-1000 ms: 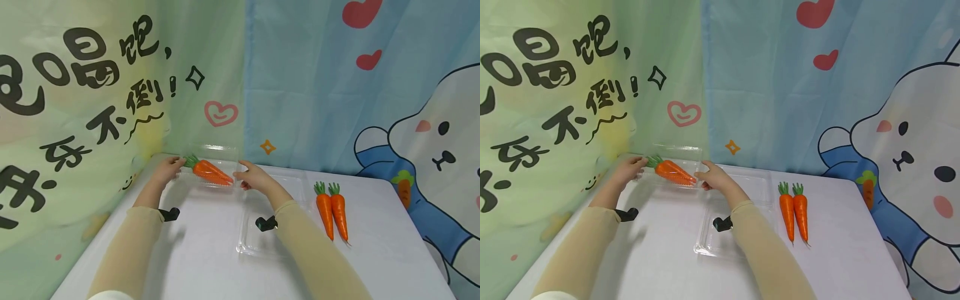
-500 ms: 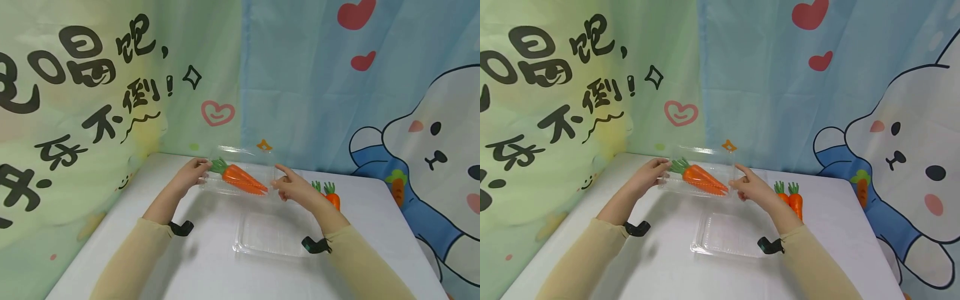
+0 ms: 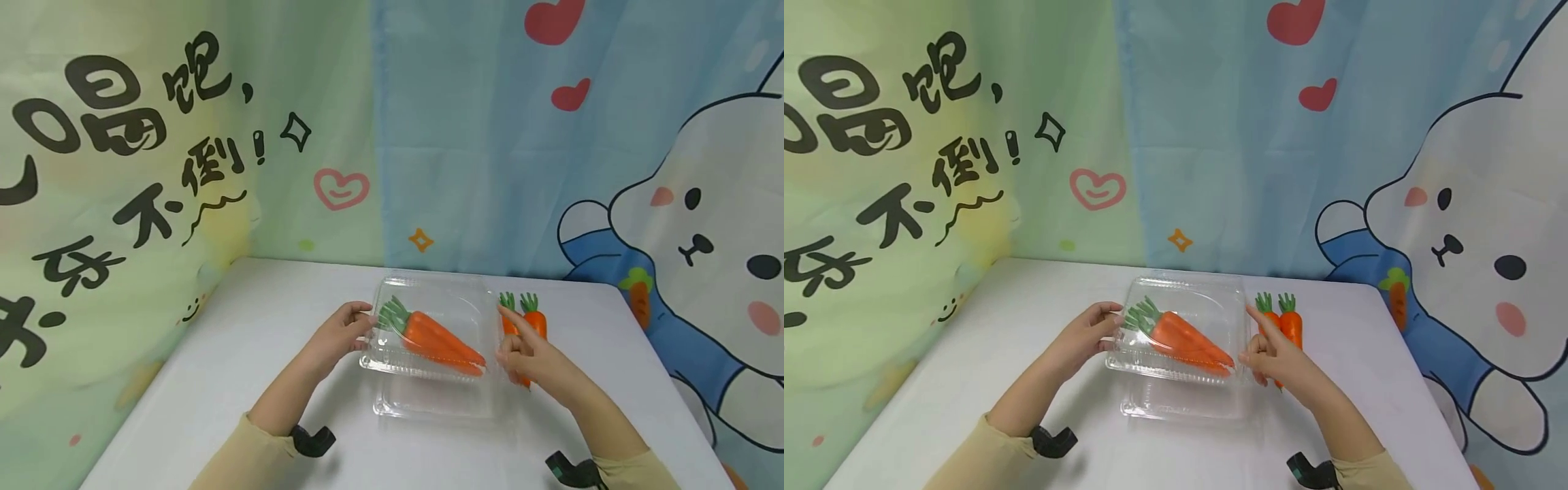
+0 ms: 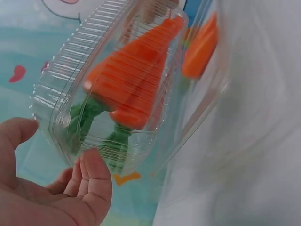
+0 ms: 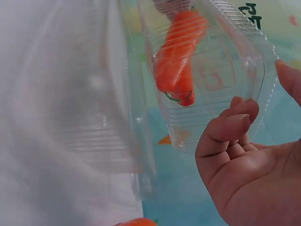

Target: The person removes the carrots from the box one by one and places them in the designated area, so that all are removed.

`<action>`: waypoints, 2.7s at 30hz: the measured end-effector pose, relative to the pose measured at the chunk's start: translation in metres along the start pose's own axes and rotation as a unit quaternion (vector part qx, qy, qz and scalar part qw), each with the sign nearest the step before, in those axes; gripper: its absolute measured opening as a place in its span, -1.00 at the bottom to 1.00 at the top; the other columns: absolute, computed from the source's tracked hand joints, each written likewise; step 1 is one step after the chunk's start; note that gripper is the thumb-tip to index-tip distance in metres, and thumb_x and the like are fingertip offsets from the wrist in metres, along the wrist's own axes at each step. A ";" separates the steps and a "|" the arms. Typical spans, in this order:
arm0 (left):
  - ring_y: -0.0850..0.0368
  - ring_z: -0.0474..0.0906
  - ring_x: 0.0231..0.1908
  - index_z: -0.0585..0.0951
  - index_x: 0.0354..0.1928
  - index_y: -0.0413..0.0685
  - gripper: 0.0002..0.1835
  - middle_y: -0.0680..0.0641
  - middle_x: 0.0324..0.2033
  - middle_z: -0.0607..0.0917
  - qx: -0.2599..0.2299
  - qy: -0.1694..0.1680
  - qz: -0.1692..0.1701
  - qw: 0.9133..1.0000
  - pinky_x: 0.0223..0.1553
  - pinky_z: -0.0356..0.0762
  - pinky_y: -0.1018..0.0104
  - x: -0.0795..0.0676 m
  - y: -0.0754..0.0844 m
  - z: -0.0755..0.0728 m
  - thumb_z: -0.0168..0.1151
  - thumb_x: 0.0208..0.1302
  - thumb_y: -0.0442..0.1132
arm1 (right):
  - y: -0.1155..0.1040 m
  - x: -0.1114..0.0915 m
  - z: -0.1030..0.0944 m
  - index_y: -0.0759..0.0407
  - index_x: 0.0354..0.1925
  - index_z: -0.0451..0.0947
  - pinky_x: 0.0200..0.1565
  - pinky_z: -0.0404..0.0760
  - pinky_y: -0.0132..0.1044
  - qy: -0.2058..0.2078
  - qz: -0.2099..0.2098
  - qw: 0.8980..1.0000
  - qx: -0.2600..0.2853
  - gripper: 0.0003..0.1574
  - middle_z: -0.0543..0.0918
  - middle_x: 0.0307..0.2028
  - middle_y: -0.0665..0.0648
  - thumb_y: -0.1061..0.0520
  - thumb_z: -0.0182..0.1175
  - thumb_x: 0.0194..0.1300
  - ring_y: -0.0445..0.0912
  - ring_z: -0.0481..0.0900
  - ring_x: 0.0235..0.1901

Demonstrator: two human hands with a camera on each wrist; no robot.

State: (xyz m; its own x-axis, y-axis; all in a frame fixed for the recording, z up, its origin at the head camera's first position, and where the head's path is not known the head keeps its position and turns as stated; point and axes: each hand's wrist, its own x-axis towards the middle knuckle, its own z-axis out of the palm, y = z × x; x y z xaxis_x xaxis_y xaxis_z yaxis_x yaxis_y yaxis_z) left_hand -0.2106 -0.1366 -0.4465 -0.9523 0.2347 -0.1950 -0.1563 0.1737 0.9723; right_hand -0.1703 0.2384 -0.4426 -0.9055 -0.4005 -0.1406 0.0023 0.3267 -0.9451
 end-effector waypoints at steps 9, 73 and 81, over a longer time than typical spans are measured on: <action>0.02 0.58 -0.04 0.37 0.29 -0.10 -0.46 -0.17 0.06 0.56 -0.054 -0.037 -0.008 0.998 -0.11 0.67 0.18 -0.015 -0.025 0.012 0.19 0.39 -0.01 | 0.025 -0.024 0.008 -0.09 0.57 -0.29 -0.39 0.53 -0.26 -0.006 0.012 0.999 0.037 0.02 0.39 -0.40 0.04 0.16 0.11 0.43 0.05 0.39 -0.55; 0.22 0.42 -0.33 -0.10 0.58 0.28 -0.11 0.01 -0.15 0.44 -0.141 -0.255 0.019 0.956 -0.32 0.49 0.43 -0.038 -0.099 0.014 0.12 0.39 -0.37 | 0.095 -0.042 0.029 -0.05 0.55 -0.53 -0.44 0.43 -0.39 -0.115 -0.068 0.969 0.206 0.01 0.43 -0.43 -0.12 0.33 -0.14 0.47 0.19 0.11 -0.52; 0.26 0.37 -0.37 -0.16 0.58 0.29 -0.13 0.02 -0.16 0.36 -0.106 -0.262 0.035 0.959 -0.34 0.45 0.47 -0.039 -0.101 0.016 0.07 0.43 -0.33 | 0.096 -0.043 0.029 -0.05 0.54 -0.55 -0.34 0.49 -0.44 -0.126 -0.068 0.965 0.222 0.01 0.43 -0.38 -0.14 0.35 -0.17 0.47 0.19 0.10 -0.47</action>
State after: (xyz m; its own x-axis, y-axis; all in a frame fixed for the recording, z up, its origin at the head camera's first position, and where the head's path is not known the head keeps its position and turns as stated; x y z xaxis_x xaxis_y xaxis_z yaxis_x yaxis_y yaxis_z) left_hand -0.1536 -0.1483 -0.5390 -0.7093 0.6958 -0.1127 -0.1998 -0.0450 0.9788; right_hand -0.1186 0.2621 -0.5364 -0.7791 -0.6266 -0.0210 0.1229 -0.1198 -0.9852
